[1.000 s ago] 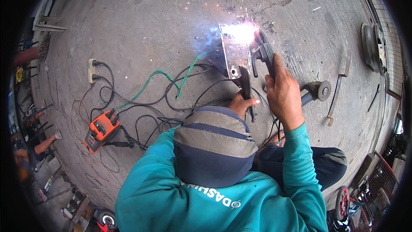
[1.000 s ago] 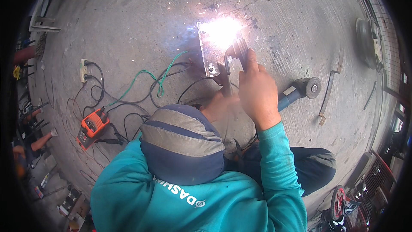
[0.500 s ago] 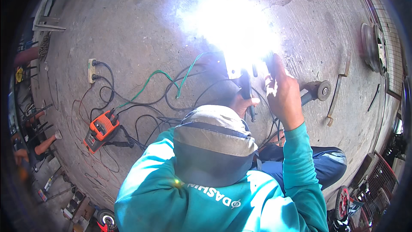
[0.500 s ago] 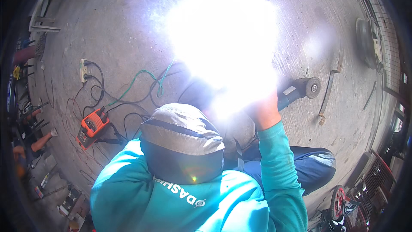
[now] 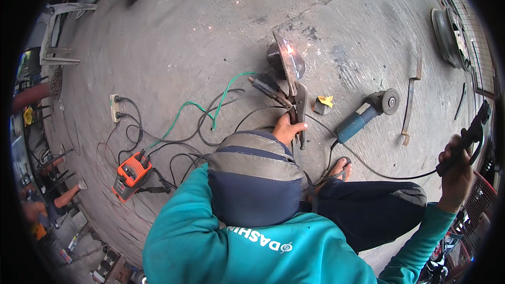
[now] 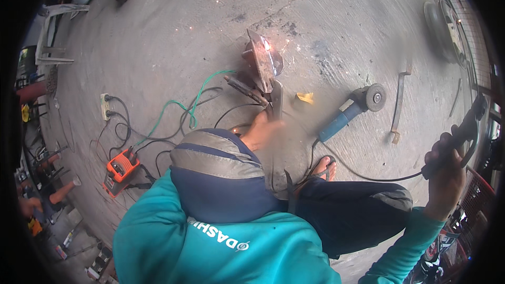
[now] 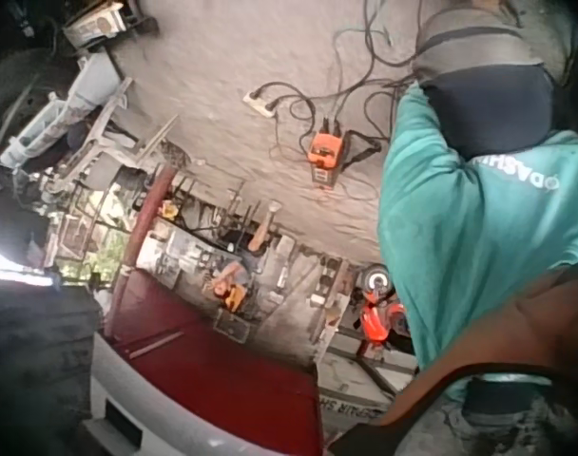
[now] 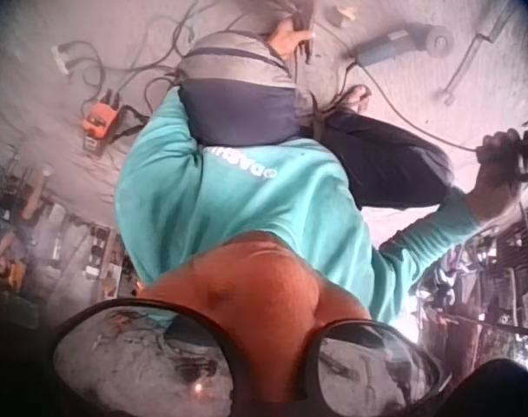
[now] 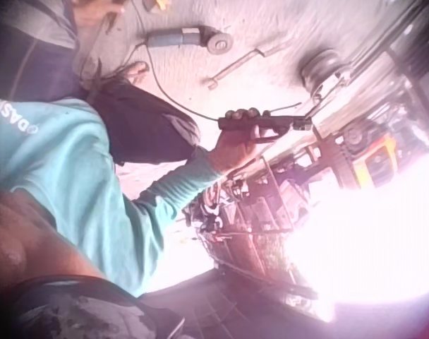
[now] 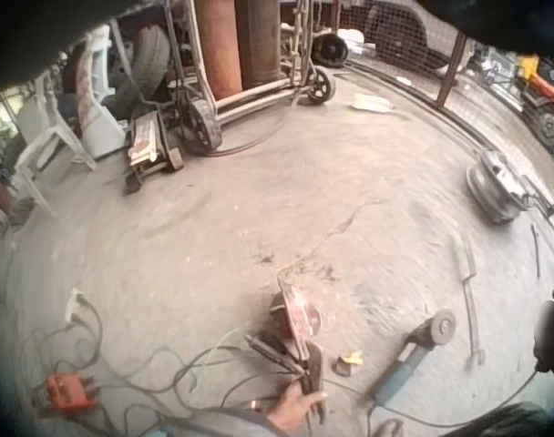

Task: The person grinds a metal part with an angle grinder, then uses a hammer to adjust it. They then weld the metal part using a welding torch, producing bright sparks.

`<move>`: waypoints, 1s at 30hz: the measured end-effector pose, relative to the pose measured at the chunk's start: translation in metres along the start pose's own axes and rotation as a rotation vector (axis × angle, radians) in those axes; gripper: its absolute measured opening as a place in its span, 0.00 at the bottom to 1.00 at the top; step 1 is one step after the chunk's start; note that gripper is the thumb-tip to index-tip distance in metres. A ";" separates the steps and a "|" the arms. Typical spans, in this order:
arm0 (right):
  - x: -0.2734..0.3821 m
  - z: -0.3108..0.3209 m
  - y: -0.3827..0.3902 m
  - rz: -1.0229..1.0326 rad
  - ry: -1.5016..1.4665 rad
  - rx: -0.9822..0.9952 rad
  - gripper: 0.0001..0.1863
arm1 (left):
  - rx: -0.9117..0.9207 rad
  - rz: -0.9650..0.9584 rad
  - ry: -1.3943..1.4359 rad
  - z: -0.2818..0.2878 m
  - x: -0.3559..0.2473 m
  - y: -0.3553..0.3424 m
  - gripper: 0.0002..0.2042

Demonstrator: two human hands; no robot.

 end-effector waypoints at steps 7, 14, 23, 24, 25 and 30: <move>-0.069 0.064 0.030 -0.034 -0.359 -0.258 0.43 | 0.023 0.058 0.079 -0.015 -0.016 -0.004 0.12; -0.143 0.079 0.036 -0.264 -0.449 -0.366 0.44 | 0.020 0.172 -0.115 -0.016 -0.059 0.026 0.16; -0.165 0.030 -0.009 -0.213 -0.443 0.181 0.38 | -0.087 0.111 -0.370 -0.021 -0.077 0.016 0.22; -0.175 0.029 -0.009 -0.241 -0.435 0.251 0.38 | -0.135 0.094 -0.372 -0.023 -0.080 0.014 0.23; -0.181 0.027 -0.005 -0.274 -0.435 0.266 0.38 | -0.140 0.071 -0.445 -0.028 -0.084 0.007 0.22; -0.185 0.043 0.008 -0.309 -0.401 0.192 0.37 | 0.109 0.210 -0.562 -0.016 -0.115 0.031 0.18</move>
Point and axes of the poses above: each hand's wrist, its own y-axis away from the middle knuckle, its own z-axis out of the back of the hand, x = y × z, the point moved 1 cm from there along -y, towards the middle knuckle, and after that the axes turned 2 degrees about -y, right-handed, at the moved point
